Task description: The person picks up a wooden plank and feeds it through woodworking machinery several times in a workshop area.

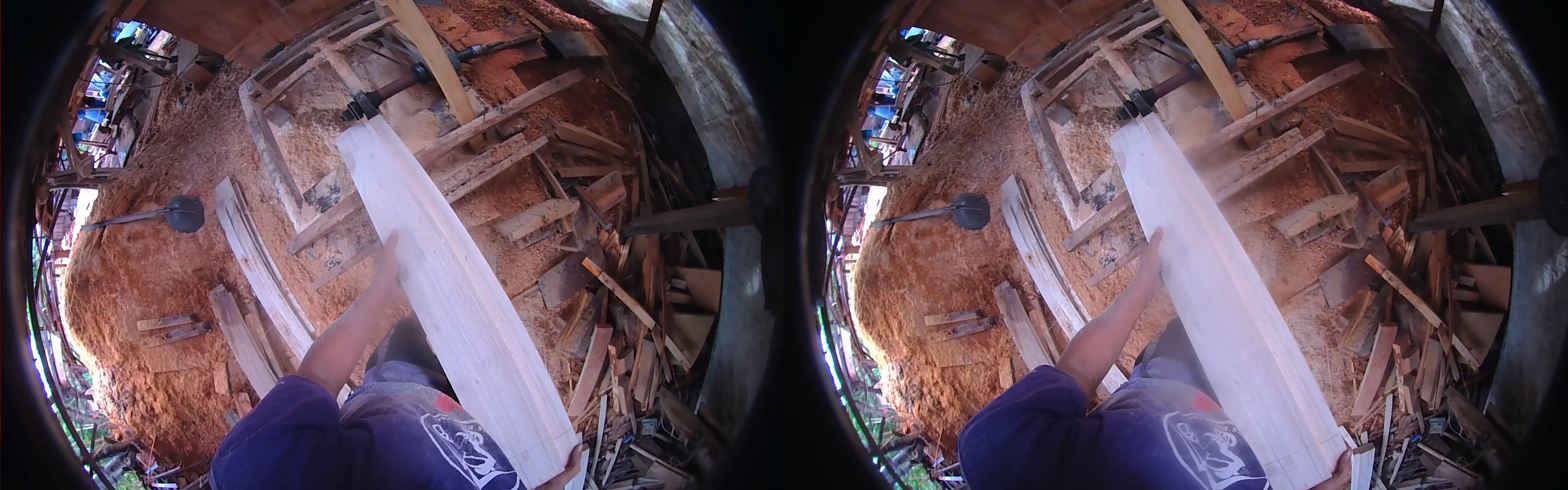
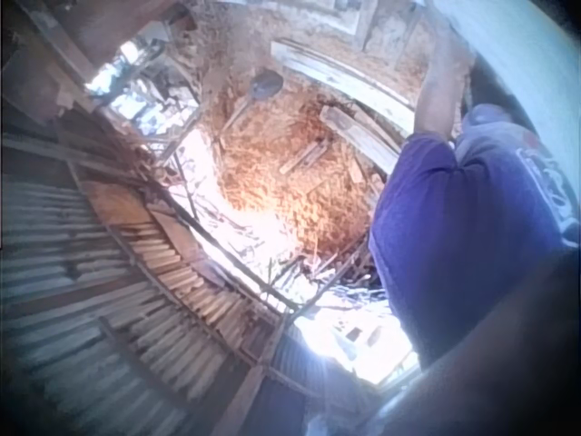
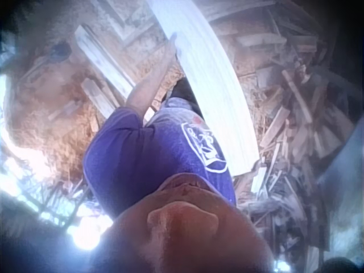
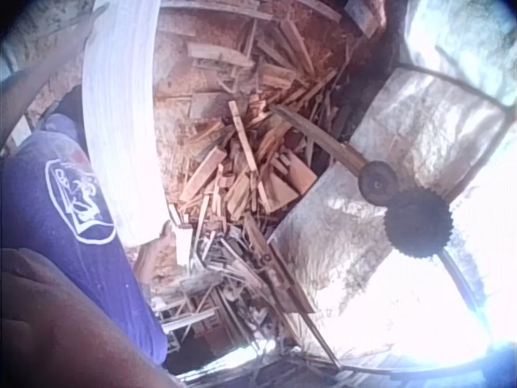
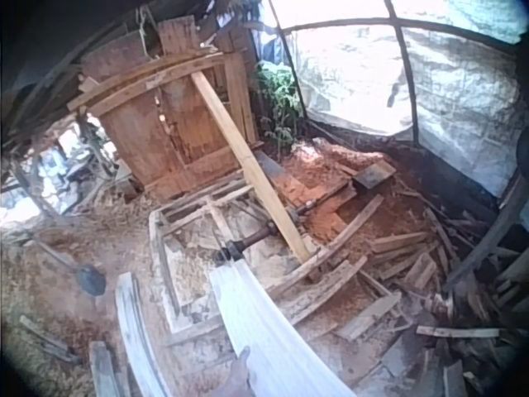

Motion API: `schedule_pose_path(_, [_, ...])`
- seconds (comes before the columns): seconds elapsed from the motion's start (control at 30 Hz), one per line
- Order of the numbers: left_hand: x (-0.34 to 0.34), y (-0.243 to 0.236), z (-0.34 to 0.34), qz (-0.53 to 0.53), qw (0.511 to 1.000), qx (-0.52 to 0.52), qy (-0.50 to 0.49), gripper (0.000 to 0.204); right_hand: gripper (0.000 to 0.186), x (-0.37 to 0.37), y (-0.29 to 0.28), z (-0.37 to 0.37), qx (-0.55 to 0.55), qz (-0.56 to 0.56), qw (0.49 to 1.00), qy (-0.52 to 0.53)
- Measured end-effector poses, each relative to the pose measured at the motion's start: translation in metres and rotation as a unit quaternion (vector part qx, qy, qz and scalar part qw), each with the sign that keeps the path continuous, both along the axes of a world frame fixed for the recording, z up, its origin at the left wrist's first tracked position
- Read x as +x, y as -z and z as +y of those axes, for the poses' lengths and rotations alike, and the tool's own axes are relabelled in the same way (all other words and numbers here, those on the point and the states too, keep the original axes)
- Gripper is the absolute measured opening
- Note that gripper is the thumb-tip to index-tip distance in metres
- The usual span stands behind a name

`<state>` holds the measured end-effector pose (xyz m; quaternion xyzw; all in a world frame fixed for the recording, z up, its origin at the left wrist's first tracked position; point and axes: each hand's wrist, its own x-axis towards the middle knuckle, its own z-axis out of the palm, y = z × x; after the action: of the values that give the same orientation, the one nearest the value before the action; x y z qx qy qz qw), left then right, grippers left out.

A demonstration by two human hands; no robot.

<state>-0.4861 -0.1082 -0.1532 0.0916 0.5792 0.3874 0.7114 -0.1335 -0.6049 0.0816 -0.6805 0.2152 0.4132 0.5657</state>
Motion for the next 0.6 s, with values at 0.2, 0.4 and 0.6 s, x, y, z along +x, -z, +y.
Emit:
schedule_pose_path(0.2, [-0.009,0.008,0.007,-0.014,1.0,0.005,0.012,0.064,0.067,-0.009,-0.02,0.029,0.011,-0.019,0.998,-0.052])
schedule_pose_path(0.4, [-0.002,-0.006,0.014,0.008,1.0,0.004,0.0,0.062,0.064,-0.011,-0.024,0.036,0.028,0.016,0.999,-0.006])
schedule_pose_path(0.6, [-0.008,-0.007,0.021,-0.009,1.0,-0.004,0.005,0.062,0.062,-0.018,-0.034,0.058,0.014,0.004,1.0,-0.009])
